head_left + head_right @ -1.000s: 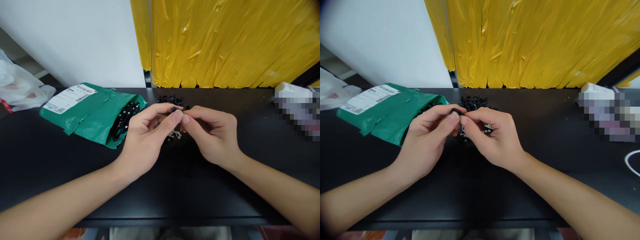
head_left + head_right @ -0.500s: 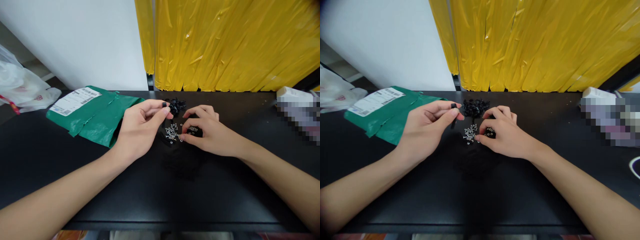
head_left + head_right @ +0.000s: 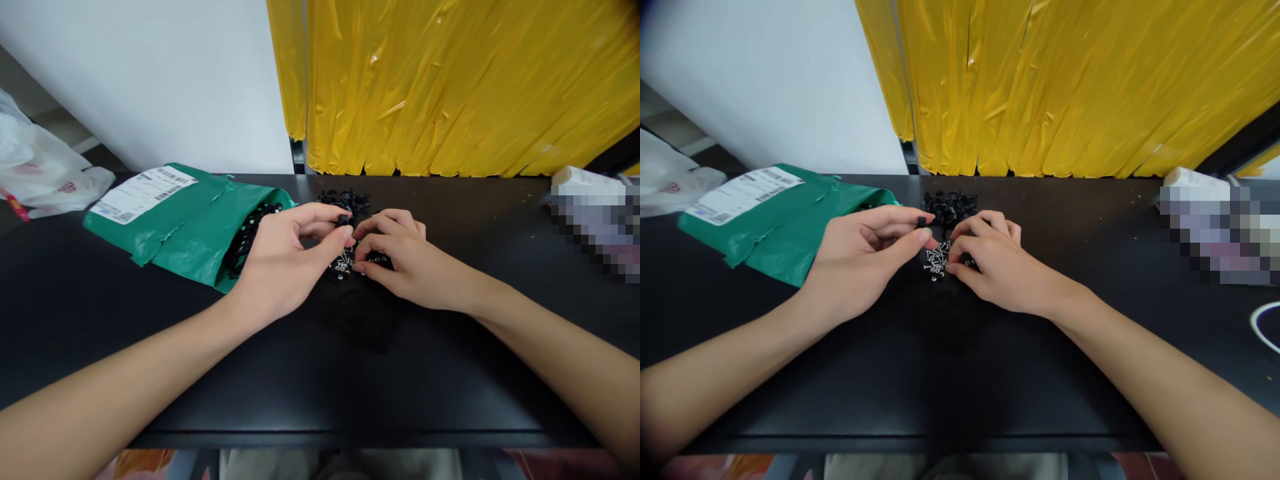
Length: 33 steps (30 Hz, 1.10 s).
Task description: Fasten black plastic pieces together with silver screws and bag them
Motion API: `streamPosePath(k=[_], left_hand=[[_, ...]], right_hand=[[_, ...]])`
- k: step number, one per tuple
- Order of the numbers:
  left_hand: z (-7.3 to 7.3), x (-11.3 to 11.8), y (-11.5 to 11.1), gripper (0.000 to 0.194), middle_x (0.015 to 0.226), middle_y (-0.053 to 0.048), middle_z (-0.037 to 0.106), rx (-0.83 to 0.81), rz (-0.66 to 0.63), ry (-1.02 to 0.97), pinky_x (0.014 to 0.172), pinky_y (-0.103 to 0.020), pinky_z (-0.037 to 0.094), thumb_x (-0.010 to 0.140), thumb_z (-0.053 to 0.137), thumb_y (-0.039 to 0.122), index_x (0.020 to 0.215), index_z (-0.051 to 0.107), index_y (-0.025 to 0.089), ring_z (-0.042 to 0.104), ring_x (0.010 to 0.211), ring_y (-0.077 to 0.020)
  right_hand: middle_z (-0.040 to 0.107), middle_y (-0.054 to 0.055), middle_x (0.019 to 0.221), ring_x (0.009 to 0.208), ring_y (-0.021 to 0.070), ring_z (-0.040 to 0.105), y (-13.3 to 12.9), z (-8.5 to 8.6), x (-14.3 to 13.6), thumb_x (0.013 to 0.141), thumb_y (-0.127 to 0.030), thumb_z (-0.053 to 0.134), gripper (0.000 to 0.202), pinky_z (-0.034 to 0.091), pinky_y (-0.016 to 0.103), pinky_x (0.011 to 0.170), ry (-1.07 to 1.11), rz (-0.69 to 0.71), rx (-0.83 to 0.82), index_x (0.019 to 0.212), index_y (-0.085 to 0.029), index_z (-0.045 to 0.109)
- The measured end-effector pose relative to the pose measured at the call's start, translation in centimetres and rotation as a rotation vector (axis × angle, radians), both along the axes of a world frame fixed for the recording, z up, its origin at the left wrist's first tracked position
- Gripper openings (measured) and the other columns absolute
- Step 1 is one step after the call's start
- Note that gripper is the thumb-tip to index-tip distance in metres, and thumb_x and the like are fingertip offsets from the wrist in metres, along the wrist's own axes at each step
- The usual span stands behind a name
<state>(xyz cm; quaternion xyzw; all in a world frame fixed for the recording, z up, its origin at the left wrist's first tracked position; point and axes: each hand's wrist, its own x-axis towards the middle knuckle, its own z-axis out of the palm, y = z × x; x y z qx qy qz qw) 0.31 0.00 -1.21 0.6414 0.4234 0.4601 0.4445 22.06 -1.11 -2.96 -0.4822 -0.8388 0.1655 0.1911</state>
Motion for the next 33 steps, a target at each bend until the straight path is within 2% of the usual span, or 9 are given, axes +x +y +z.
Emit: streamPosePath(k=[6,8,11,15,20,25,30,33], left_hand=[[-0.01,-0.17,0.15,0.019,0.078,-0.001,0.084,0.035,0.037,-0.001,0.071,-0.027,0.06,0.087,0.083,0.02,0.106,0.08,0.02,0.082,0.079,-0.019],[-0.11,-0.15,0.18,0.017,0.078,-0.002,0.083,0.037,0.023,0.002,0.069,-0.028,0.059,0.086,0.081,0.019,0.102,0.079,0.02,0.081,0.077,-0.019],[-0.16,-0.15,0.14,0.017,0.081,-0.002,0.085,0.031,-0.005,0.014,0.072,-0.029,0.059,0.084,0.08,0.018,0.101,0.078,0.02,0.079,0.076,-0.0182],[0.02,-0.22,0.06,0.02,0.077,0.001,0.082,0.026,-0.007,0.032,0.075,-0.029,0.059,0.082,0.081,0.017,0.102,0.079,0.019,0.076,0.073,-0.0157],[0.33,-0.22,0.02,0.022,0.07,0.004,0.076,0.021,-0.026,0.048,0.069,-0.026,0.056,0.082,0.084,0.017,0.103,0.079,0.018,0.068,0.064,-0.0115],[0.47,-0.16,-0.11,0.022,0.071,0.002,0.077,-0.002,-0.024,0.074,0.066,-0.027,0.055,0.081,0.084,0.017,0.102,0.08,0.018,0.07,0.066,-0.0144],[0.46,-0.18,-0.04,0.024,0.073,0.0,0.077,-0.033,-0.027,0.106,0.063,-0.024,0.052,0.079,0.085,0.02,0.102,0.079,0.016,0.068,0.066,-0.0134],[0.63,-0.26,-0.04,0.024,0.069,0.002,0.073,-0.065,-0.044,0.131,0.06,-0.023,0.05,0.079,0.085,0.021,0.102,0.079,0.015,0.064,0.063,-0.0115]], right_hand=[[0.069,0.012,0.139,0.144,0.0412,0.045,-0.16,-0.07,0.1,0.099,-0.037,0.074,0.01,0.032,0.07,0.117,-0.005,-0.02,0.013,0.101,-0.028,0.077],[0.068,0.012,0.14,0.144,0.0411,0.045,-0.24,-0.15,0.12,0.099,-0.034,0.072,0.008,0.032,0.07,0.117,-0.016,-0.003,0.01,0.103,-0.028,0.076],[0.069,0.012,0.137,0.142,0.0396,0.047,-0.3,-0.17,0.14,0.1,-0.03,0.07,0.005,0.033,0.068,0.116,-0.021,-0.005,0.015,0.103,-0.027,0.073],[0.068,0.011,0.135,0.141,0.0395,0.046,-0.29,-0.15,0.25,0.1,-0.035,0.072,0.008,0.033,0.069,0.116,-0.026,-0.031,0.012,0.104,-0.028,0.072],[0.067,0.011,0.135,0.141,0.0393,0.047,-0.24,-0.36,0.43,0.103,-0.029,0.064,0.009,0.035,0.068,0.115,-0.049,0.002,0.007,0.101,-0.028,0.073],[0.066,0.011,0.137,0.142,0.0378,0.046,-0.26,-0.4,0.5,0.107,-0.027,0.058,0.013,0.034,0.067,0.116,-0.055,0.036,0.011,0.104,-0.027,0.071],[0.071,0.009,0.136,0.141,0.0353,0.05,0.03,-0.01,0.61,0.111,-0.027,0.054,0.017,0.035,0.064,0.117,0.05,0.049,0.038,0.104,-0.027,0.07],[0.078,0.006,0.12,0.123,0.029,0.064,0.41,0.14,0.88,0.109,-0.03,0.062,0.013,0.044,0.054,0.11,0.259,0.059,0.065,0.103,-0.027,0.073]])
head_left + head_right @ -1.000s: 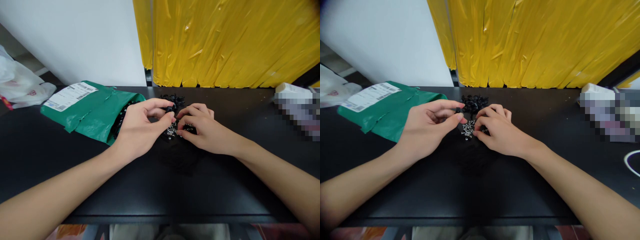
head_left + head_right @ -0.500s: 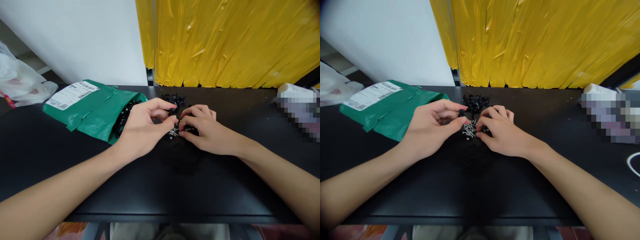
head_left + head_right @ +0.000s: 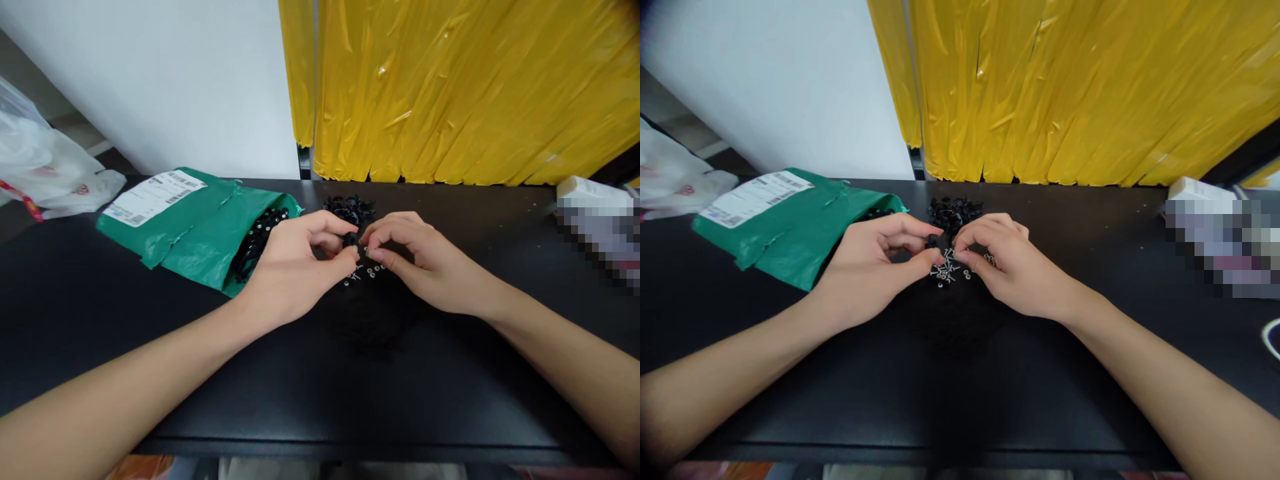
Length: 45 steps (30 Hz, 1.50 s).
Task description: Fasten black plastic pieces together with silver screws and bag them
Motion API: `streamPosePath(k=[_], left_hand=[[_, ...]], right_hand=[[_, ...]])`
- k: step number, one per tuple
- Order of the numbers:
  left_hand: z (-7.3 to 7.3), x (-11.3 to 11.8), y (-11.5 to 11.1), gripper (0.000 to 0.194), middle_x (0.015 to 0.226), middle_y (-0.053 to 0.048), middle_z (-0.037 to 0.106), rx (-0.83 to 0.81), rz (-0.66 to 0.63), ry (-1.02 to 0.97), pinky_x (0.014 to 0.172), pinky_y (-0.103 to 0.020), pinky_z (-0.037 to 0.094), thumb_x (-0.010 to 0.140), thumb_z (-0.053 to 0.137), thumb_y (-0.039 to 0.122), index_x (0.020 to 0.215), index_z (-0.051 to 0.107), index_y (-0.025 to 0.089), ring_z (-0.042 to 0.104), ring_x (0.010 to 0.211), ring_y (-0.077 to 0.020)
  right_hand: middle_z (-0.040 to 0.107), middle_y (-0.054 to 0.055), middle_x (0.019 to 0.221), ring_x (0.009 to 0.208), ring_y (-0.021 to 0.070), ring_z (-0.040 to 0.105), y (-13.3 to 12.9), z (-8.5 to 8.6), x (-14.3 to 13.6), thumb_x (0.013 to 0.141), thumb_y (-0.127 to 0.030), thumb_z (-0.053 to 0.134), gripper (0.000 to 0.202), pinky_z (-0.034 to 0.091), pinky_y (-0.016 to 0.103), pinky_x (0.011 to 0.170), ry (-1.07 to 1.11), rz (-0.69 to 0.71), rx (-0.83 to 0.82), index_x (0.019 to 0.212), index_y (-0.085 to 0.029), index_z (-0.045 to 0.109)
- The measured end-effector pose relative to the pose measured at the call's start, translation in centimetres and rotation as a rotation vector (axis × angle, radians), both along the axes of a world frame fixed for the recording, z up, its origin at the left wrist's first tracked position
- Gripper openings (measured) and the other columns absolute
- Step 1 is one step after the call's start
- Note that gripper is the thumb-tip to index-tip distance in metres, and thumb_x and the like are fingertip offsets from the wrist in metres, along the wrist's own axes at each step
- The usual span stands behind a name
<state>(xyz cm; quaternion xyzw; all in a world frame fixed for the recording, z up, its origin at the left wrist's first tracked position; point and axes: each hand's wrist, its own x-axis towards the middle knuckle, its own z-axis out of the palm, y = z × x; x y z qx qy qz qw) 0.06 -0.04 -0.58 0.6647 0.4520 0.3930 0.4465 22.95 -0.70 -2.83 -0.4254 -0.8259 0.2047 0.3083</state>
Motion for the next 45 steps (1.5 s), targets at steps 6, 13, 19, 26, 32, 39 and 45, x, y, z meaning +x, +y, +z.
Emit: streamPosePath(k=[6,13,19,26,32,39,45], left_hand=[[0.1,-0.2,-0.3,0.024,0.075,0.001,0.077,-0.051,-0.068,0.037,0.066,-0.022,0.053,0.084,0.083,0.027,0.105,0.079,0.016,0.066,0.071,-0.012],[-0.2,-0.3,-0.4,0.035,0.071,0.005,0.073,-0.042,-0.09,0.041,0.06,-0.018,0.048,0.089,0.083,0.027,0.121,0.075,0.02,0.061,0.064,-0.0083],[-0.4,-0.2,-0.5,0.046,0.071,0.005,0.074,0.009,-0.093,0.055,0.053,-0.017,0.041,0.089,0.082,0.025,0.133,0.07,0.02,0.059,0.062,-0.0082],[-0.6,-0.1,-0.5,0.047,0.07,0.005,0.073,0.049,-0.096,0.039,0.053,-0.017,0.042,0.088,0.081,0.02,0.134,0.07,0.02,0.059,0.061,-0.0085],[-0.6,0.1,-0.8,0.049,0.068,0.007,0.069,0.098,-0.117,0.035,0.055,-0.018,0.046,0.086,0.078,0.015,0.134,0.07,0.018,0.062,0.063,-0.0093],[-0.5,-0.2,-1.1,0.051,0.07,0.008,0.066,0.32,-0.108,0.14,0.058,-0.021,0.049,0.088,0.073,0.012,0.139,0.069,0.015,0.062,0.063,-0.0089],[-0.4,-0.3,-1.2,0.055,0.075,0.007,0.07,0.33,-0.119,0.086,0.07,-0.022,0.056,0.088,0.075,0.01,0.142,0.068,0.019,0.068,0.07,-0.0095]], right_hand=[[0.082,-0.001,0.099,0.094,0.0189,0.074,-0.2,0.2,-0.1,0.093,-0.032,0.088,0.006,0.056,0.034,0.088,0.395,-0.026,-0.182,0.097,-0.03,0.085],[0.085,-0.005,0.1,0.094,0.0145,0.077,-0.7,0.6,-1.0,0.09,-0.031,0.092,0.011,0.059,0.029,0.089,0.572,-0.078,-0.248,0.1,-0.034,0.088],[0.079,-0.004,0.099,0.093,0.0133,0.072,-1.1,0.3,-1.8,0.096,-0.025,0.085,0.005,0.056,0.028,0.087,0.469,-0.006,-0.15,0.099,-0.029,0.083],[0.078,-0.001,0.106,0.103,0.0149,0.073,-1.4,0.1,-2.1,0.099,-0.022,0.08,0.005,0.058,0.03,0.093,0.464,-0.019,-0.045,0.101,-0.026,0.081],[0.08,-0.002,0.1,0.096,0.015,0.076,-1.3,0.2,-2.2,0.097,-0.024,0.082,0.004,0.061,0.029,0.088,0.534,-0.005,-0.168,0.1,-0.026,0.081],[0.087,0.0,0.111,0.103,0.0201,0.081,-1.2,0.7,-2.2,0.1,-0.031,0.08,0.018,0.063,0.035,0.095,0.537,0.022,-0.35,0.116,-0.028,0.085],[0.086,0.0,0.112,0.104,0.0191,0.079,-1.7,1.1,-2.2,0.103,-0.03,0.076,0.014,0.061,0.035,0.099,0.489,0.054,-0.225,0.111,-0.03,0.087]])
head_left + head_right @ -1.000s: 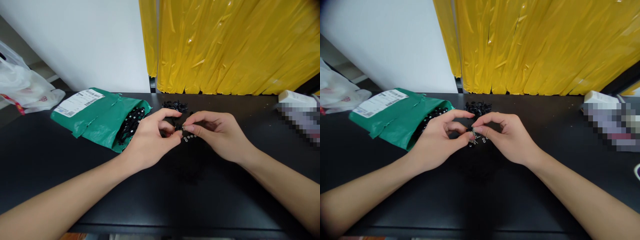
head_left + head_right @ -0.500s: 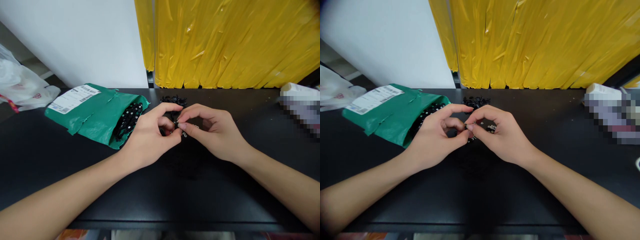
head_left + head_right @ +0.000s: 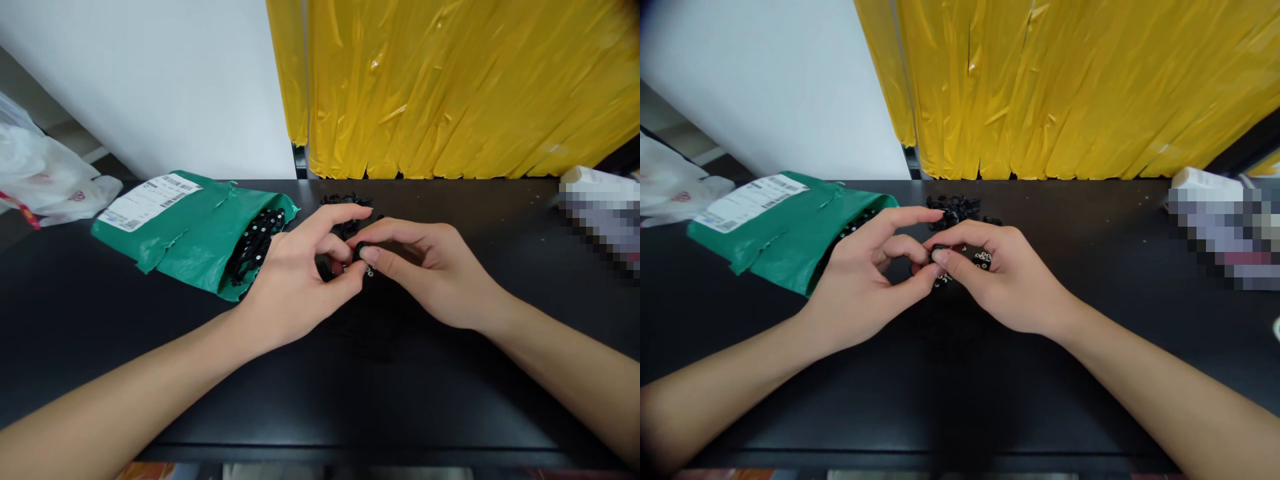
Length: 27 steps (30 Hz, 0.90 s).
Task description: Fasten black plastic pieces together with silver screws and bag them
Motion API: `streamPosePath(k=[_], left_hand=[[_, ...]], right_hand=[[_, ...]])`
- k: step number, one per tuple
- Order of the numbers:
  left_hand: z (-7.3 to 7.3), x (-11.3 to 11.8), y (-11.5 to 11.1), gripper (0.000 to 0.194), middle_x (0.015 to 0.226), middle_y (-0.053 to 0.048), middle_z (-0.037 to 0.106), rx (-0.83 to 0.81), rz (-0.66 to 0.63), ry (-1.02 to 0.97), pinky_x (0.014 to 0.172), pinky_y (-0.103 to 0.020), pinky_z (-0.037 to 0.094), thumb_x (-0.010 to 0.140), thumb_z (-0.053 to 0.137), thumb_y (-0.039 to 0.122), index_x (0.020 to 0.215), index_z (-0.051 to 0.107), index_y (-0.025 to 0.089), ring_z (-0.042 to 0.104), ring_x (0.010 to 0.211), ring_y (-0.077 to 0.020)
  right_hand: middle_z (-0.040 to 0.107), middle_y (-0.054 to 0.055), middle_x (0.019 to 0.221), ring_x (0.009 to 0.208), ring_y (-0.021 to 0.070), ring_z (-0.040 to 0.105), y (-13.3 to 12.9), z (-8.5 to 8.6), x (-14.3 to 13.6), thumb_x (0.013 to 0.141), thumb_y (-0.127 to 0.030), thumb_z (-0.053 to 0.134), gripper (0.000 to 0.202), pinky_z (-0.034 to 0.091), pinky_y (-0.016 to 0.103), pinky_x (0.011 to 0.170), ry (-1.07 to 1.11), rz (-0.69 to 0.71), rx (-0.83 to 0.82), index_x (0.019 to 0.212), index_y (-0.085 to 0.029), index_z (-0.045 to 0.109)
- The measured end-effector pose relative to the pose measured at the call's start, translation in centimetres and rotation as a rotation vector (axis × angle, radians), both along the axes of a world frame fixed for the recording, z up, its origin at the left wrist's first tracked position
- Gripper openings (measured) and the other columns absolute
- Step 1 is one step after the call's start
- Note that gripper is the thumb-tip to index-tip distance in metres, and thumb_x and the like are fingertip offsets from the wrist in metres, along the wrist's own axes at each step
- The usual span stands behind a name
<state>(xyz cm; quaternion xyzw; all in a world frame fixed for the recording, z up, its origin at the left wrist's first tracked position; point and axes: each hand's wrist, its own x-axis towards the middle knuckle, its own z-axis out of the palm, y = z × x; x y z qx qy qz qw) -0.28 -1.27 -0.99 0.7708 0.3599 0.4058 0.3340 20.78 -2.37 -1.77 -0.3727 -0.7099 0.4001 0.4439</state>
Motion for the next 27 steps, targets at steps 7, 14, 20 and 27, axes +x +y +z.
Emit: streamPosePath(k=[7,14,20,27], left_hand=[[0.6,0.4,0.2,0.028,0.088,0.001,0.083,-0.718,-0.212,-0.517,0.078,-0.023,0.063,0.095,0.086,0.025,0.122,0.076,0.025,0.078,0.079,-0.0112],[0.4,0.2,0.1,0.029,0.089,0.001,0.081,-1.07,-0.378,-0.676,0.08,-0.019,0.066,0.087,0.096,0.02,0.112,0.083,0.025,0.079,0.084,-0.0101],[0.9,-0.8,0.9,0.012,0.093,-0.002,0.081,-1.064,-0.536,-0.434,0.09,-0.026,0.069,0.088,0.095,0.024,0.098,0.089,0.022,0.079,0.086,-0.0121],[2.7,-1.4,1.0,0.012,0.101,-0.002,0.087,-0.585,-0.359,0.029,0.094,-0.035,0.068,0.096,0.08,0.025,0.1,0.091,0.03,0.081,0.095,-0.0202]], right_hand=[[0.072,0.006,0.126,0.092,0.0189,0.074,-0.3,0.3,0.8,0.103,-0.037,0.078,0.014,0.068,0.037,0.081,0.087,-0.029,0.059,0.112,-0.034,0.087],[0.072,0.008,0.125,0.133,0.0327,0.064,-0.7,0.4,0.8,0.103,-0.048,0.076,0.016,0.06,0.054,0.11,-0.041,-0.116,0.263,0.11,-0.043,0.09],[0.082,0.004,0.107,0.115,0.0338,0.076,-1.5,0.4,1.9,0.102,-0.041,0.079,0.025,0.062,0.061,0.102,-0.145,-0.084,0.308,0.118,-0.059,0.085],[0.083,-0.001,0.124,0.11,0.0358,0.072,-0.8,0.8,3.1,0.095,-0.033,0.085,0.033,0.06,0.06,0.097,-0.353,-0.204,0.756,0.114,-0.06,0.085]])
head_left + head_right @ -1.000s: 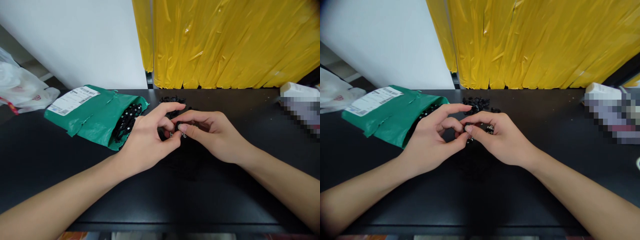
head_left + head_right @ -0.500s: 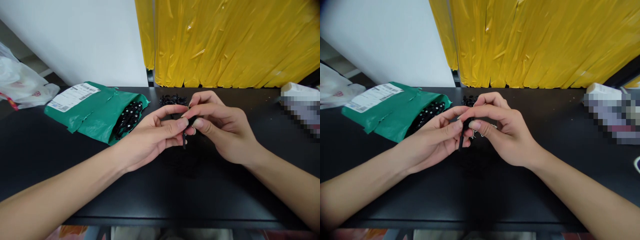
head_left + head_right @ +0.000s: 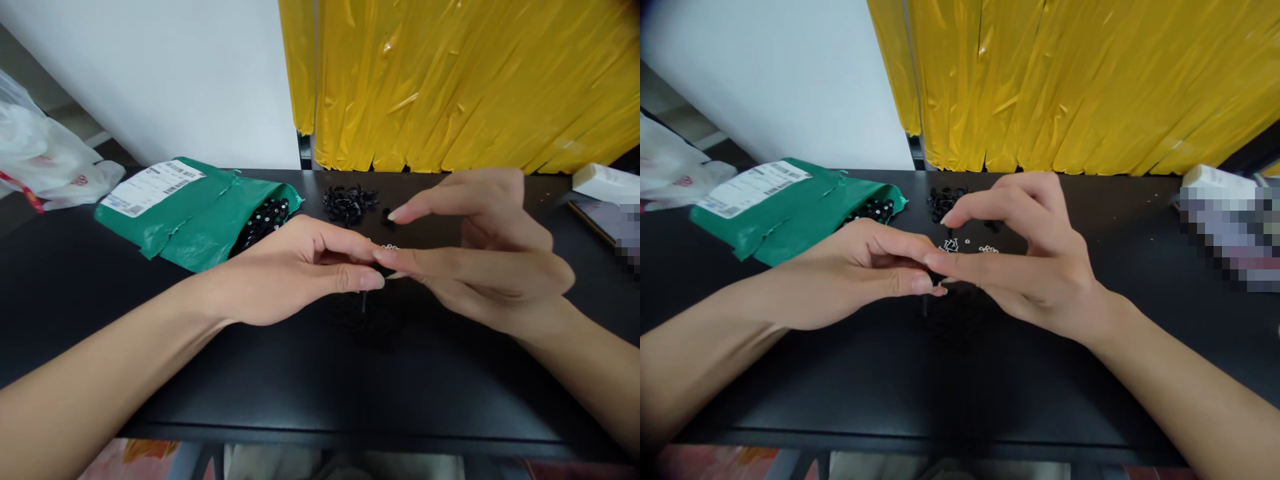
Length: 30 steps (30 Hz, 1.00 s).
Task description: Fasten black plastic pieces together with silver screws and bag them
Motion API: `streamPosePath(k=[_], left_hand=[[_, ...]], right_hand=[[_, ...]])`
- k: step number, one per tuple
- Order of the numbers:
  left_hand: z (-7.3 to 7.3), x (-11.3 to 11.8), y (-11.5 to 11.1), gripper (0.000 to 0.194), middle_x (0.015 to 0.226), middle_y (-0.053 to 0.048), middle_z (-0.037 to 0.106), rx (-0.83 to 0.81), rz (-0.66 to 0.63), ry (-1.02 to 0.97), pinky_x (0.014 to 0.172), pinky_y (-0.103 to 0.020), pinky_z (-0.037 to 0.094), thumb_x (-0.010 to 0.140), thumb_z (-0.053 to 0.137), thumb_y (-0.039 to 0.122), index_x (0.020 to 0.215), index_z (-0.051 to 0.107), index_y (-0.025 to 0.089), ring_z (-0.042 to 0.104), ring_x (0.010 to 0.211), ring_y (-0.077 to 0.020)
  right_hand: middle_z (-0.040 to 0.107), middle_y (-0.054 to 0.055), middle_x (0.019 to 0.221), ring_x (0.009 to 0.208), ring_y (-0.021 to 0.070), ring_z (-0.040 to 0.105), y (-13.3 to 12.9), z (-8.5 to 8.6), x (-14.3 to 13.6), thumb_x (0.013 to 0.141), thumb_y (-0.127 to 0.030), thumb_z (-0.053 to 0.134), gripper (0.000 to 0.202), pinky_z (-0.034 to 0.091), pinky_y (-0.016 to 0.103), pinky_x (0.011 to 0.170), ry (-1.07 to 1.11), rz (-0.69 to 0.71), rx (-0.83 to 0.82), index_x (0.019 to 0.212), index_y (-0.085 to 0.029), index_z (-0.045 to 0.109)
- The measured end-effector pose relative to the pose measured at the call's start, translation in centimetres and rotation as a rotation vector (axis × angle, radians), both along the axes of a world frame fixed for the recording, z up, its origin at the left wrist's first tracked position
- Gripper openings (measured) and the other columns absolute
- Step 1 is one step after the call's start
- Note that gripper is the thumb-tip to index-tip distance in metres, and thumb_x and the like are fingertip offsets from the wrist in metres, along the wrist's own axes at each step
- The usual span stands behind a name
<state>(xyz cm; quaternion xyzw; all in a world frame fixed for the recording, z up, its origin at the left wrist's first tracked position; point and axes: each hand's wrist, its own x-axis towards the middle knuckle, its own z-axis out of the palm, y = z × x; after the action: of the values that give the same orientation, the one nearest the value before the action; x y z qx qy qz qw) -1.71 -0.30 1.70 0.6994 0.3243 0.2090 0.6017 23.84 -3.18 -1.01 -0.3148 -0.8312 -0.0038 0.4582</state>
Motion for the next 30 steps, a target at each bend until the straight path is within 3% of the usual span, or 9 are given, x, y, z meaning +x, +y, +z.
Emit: streamPosePath(k=[3,8,11,13,16,19,24,30], left_hand=[[-0.1,0.2,0.0,0.01,0.092,0.0,0.085,0.158,0.084,0.033,0.084,-0.03,0.065,0.096,0.079,0.028,0.096,0.089,0.028,0.079,0.089,-0.019],[-1.4,0.8,0.7,0.012,0.089,-0.002,0.081,0.271,0.294,0.017,0.071,-0.028,0.055,0.093,0.081,0.032,0.098,0.085,0.022,0.072,0.079,-0.0169],[-1.7,0.8,1.3,0.013,0.092,-0.003,0.08,0.351,0.433,0.013,0.069,-0.026,0.053,0.091,0.083,0.03,0.097,0.082,0.019,0.068,0.076,-0.015],[-1.7,0.6,1.5,0.012,0.096,-0.003,0.081,0.386,0.495,0.002,0.07,-0.025,0.054,0.091,0.083,0.03,0.096,0.081,0.019,0.067,0.077,-0.0139],[-1.7,0.6,1.6,0.011,0.1,-0.003,0.082,0.39,0.526,-0.029,0.077,-0.025,0.057,0.091,0.085,0.028,0.096,0.081,0.019,0.07,0.082,-0.0144],[-2.0,0.7,1.6,0.012,0.105,-0.004,0.084,0.359,0.522,-0.064,0.086,-0.029,0.061,0.091,0.085,0.029,0.099,0.082,0.019,0.075,0.092,-0.0179],[-2.4,1.0,1.6,0.014,0.101,-0.004,0.085,0.349,0.532,-0.077,0.09,-0.03,0.062,0.09,0.087,0.031,0.098,0.083,0.021,0.078,0.096,-0.0192],[-2.7,1.2,1.6,0.014,0.102,-0.003,0.085,0.356,0.53,-0.056,0.091,-0.028,0.062,0.09,0.086,0.027,0.099,0.081,0.018,0.078,0.096,-0.0179]], right_hand=[[0.085,0.0,0.114,0.099,0.0333,0.069,0.6,0.0,-0.1,0.094,-0.036,0.087,0.024,0.055,0.059,0.098,-0.021,-0.054,0.092,0.107,-0.056,0.088],[0.082,0.005,0.094,0.091,0.0306,0.07,1.7,-0.4,-0.9,0.095,-0.034,0.086,0.002,0.053,0.053,0.093,0.035,-0.115,-0.098,0.095,-0.036,0.087],[0.08,0.005,0.087,0.083,0.0264,0.069,2.1,-1.1,-1.3,0.1,-0.034,0.079,0.011,0.053,0.047,0.084,-0.015,-0.104,-0.226,0.093,-0.026,0.082],[0.081,0.008,0.096,0.095,0.0289,0.069,2.1,-1.6,-1.4,0.102,-0.039,0.077,0.017,0.052,0.049,0.091,-0.116,-0.087,-0.289,0.097,-0.024,0.082],[0.079,0.012,0.12,0.119,0.0364,0.062,1.9,-2.3,-1.6,0.1,-0.051,0.079,0.032,0.046,0.057,0.104,-0.282,-0.066,-0.375,0.115,-0.024,0.084],[0.075,0.013,0.13,0.127,0.0385,0.056,1.6,-2.6,-1.9,0.097,-0.055,0.082,0.04,0.043,0.058,0.105,-0.366,-0.052,-0.431,0.126,-0.027,0.082],[0.076,0.011,0.125,0.124,0.0351,0.056,1.6,-2.7,-2.4,0.103,-0.039,0.078,0.017,0.041,0.056,0.106,-0.376,-0.026,-0.45,0.116,-0.029,0.083],[0.078,0.008,0.114,0.119,0.0328,0.058,1.7,-2.8,-2.6,0.104,-0.027,0.075,0.008,0.04,0.051,0.1,-0.353,-0.033,-0.461,0.108,-0.028,0.083]])
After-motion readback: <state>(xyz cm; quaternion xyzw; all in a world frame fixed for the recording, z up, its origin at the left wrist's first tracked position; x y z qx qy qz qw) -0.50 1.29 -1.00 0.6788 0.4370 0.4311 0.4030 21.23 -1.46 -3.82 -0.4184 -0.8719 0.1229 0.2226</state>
